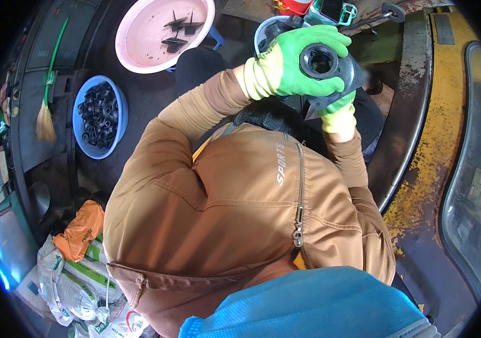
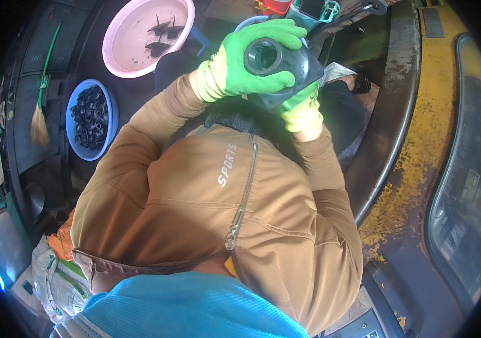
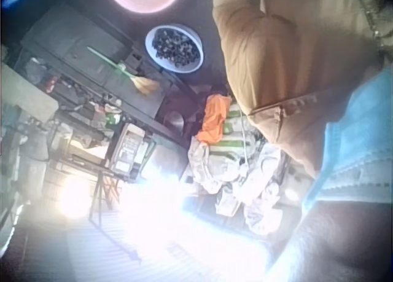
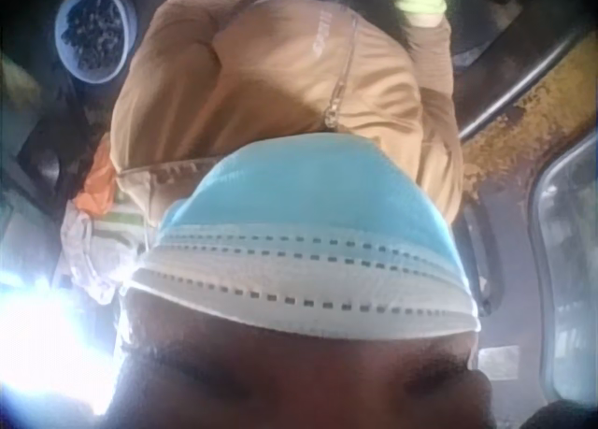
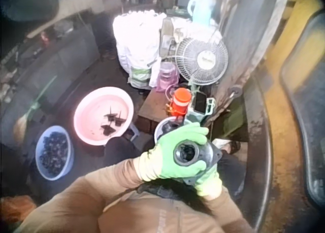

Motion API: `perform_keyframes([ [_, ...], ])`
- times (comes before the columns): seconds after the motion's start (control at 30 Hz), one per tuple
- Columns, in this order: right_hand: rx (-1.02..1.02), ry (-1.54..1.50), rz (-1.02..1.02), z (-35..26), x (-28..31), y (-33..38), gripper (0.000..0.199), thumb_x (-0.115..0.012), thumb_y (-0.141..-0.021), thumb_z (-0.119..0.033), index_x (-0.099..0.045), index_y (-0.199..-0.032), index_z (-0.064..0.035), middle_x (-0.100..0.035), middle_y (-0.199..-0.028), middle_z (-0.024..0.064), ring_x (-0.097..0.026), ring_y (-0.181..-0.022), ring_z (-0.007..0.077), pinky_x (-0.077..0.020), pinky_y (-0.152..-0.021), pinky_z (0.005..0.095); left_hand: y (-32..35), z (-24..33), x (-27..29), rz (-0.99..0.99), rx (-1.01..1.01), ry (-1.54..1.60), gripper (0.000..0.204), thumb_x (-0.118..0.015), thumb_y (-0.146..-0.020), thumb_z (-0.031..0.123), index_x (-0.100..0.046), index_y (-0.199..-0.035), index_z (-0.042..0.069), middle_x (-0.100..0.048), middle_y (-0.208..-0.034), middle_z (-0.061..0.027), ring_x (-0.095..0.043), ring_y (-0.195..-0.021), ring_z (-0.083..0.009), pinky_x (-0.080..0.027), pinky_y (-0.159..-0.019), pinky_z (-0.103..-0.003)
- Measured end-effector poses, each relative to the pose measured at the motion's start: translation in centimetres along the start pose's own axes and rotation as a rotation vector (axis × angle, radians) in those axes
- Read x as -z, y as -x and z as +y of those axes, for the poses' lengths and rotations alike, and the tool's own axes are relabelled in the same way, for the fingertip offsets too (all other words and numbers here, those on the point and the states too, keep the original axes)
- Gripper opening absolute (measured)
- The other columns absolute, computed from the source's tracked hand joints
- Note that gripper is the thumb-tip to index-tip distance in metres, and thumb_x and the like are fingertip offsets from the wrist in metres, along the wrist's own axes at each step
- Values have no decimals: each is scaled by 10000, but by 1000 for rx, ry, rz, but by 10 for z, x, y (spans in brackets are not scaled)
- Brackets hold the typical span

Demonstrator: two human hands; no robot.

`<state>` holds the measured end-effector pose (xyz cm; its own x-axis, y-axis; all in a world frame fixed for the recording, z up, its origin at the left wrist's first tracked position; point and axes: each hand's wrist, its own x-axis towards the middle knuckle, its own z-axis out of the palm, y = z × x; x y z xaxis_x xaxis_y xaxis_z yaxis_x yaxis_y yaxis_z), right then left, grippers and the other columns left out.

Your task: The person repeatedly picks up black molded plastic parts from a white bucket, wipes them with a cloth, and places them into a pink basin. The person also briefly operates a machine lever and retrieves a part from the machine area.

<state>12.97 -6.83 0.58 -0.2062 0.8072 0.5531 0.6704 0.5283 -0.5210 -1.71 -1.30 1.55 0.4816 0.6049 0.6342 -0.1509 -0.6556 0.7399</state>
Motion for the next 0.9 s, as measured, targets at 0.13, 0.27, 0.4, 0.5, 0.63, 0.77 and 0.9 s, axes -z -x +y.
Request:
perform_keyframes([
  [0.13, 37, -48, -92, -4, 10, -3, 569, -823, -591, -318, -652, -1103, -139, -651, -1079, 69, -623, -988, 289, -508, -841, 388, -2, -3, 6, -80, -70, 22, 470, -816, -679, 169, -651, -1105, 61, -635, -1223, -122, -580, -1151, -296, -417, -1019, -432],
  [0.27, 14, -211, -218, -4, 18, 6, 562, -806, -654, -243, -619, -1164, -102, -631, -1125, 74, -600, -1050, 267, -478, -903, 377, -4, -4, 9, -226, -79, 207, 447, -801, -684, 155, -650, -1089, 40, -634, -1212, -138, -595, -1119, -284, -466, -976, -420],
  [0.4, -275, -547, -485, 11, 27, 28, 530, -723, -812, -211, -542, -1291, -70, -588, -1254, 77, -558, -1160, 214, -439, -1003, 344, -5, 0, 14, -389, -70, 247, 443, -796, -686, 158, -648, -1084, 32, -636, -1204, -144, -585, -1145, -297, -469, -983, -428],
  [0.5, -132, -509, -536, 26, 26, 44, 480, -653, -898, -194, -510, -1339, -71, -564, -1311, 76, -535, -1203, 183, -424, -1037, 326, -7, -1, 12, -531, -46, 358, 472, -800, -682, 185, -643, -1100, 31, -642, -1196, -143, -570, -1170, -316, -450, -1001, -440],
  [0.63, -150, -291, -524, 19, 14, 61, 559, -734, -823, -278, -534, -1302, -71, -571, -1271, 109, -531, -1203, 214, -423, -1035, 346, -11, -10, 0, -751, -36, 598, 480, -805, -667, 265, -663, -1066, 39, -628, -1183, -145, -545, -1183, -337, -430, -991, -447],
  [0.77, -332, -1315, -363, 12, -22, 47, 551, -674, -837, -398, -511, -1274, -104, -583, -1165, 103, -573, -1047, 210, -478, -904, 356, -12, -28, 3, -547, -93, 551, 476, -750, -719, 347, -658, -1075, 45, -537, -1291, -165, -522, -1154, -289, -396, -1003, -398],
  [0.9, -742, -2231, -381, 45, -28, 22, 387, -381, -1022, -446, -524, -1007, -86, -336, -554, -45, -294, -358, 41, -252, -352, 199, -9, -53, 16, 290, -83, -555, 276, -731, -753, 157, -690, -1025, 133, -676, -937, -12, -653, -854, -176, -525, -744, -336],
])
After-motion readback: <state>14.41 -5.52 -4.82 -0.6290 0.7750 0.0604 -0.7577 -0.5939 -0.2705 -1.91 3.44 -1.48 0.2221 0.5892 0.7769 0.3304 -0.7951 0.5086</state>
